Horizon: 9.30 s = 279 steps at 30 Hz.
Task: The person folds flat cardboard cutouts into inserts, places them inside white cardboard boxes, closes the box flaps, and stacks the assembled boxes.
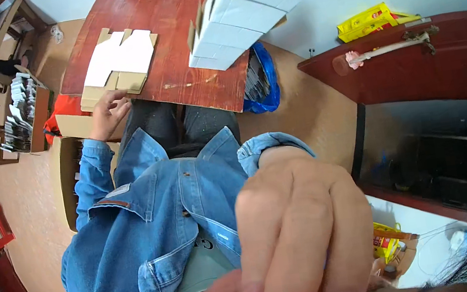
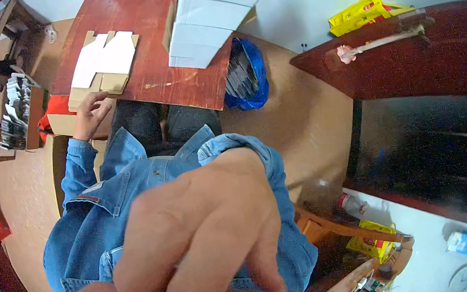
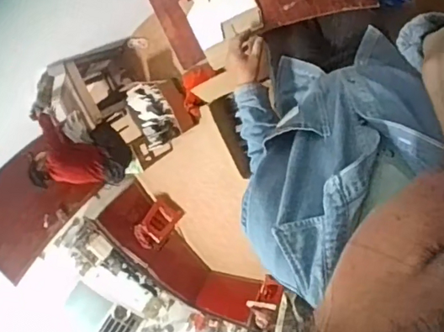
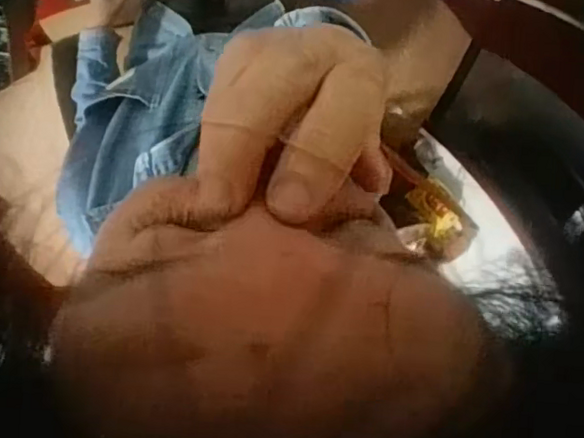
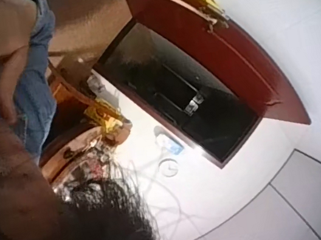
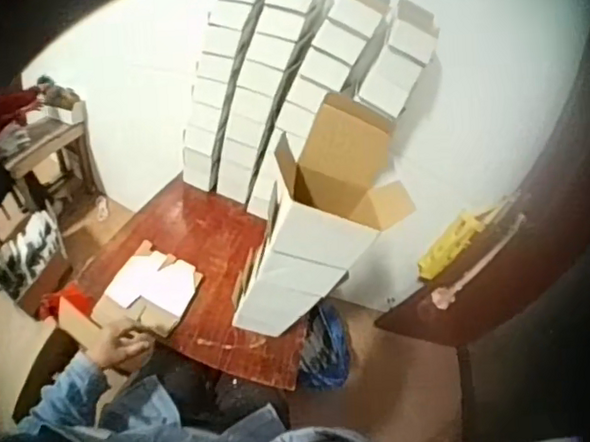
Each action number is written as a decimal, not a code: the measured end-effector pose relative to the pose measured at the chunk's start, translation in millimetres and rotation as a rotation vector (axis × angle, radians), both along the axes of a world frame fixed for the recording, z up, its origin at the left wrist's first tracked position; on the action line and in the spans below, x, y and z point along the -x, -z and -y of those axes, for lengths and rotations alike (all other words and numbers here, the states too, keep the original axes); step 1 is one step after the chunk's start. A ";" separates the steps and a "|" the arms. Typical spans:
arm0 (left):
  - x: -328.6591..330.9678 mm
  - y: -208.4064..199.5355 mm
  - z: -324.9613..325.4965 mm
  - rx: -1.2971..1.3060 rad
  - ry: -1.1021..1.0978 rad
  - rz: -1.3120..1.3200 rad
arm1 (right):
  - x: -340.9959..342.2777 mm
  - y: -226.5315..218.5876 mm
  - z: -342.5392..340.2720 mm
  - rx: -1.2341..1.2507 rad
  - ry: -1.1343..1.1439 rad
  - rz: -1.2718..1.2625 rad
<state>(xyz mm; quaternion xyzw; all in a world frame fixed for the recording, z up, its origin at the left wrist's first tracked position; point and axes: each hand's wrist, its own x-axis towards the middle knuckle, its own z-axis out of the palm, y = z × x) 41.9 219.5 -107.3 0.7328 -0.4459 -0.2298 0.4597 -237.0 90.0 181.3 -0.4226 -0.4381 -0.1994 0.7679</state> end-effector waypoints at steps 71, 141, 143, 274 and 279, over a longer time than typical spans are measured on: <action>53.6 -10.5 5.5 -0.004 0.429 0.320 | -21.3 -0.1 -28.0 -0.252 0.368 0.215; -86.2 48.5 73.8 -0.699 -0.145 1.018 | -74.6 61.1 -39.4 -0.400 0.087 0.006; -94.4 56.3 66.1 -0.689 -0.150 0.983 | -72.0 58.0 -38.9 -0.401 0.057 -0.028; 86.2 -55.4 8.4 -0.063 -0.137 0.478 | -35.3 244.3 22.9 0.172 1.022 -1.137; 89.2 -53.0 10.3 -0.057 -0.105 0.455 | -40.3 257.3 22.4 0.335 1.146 -1.115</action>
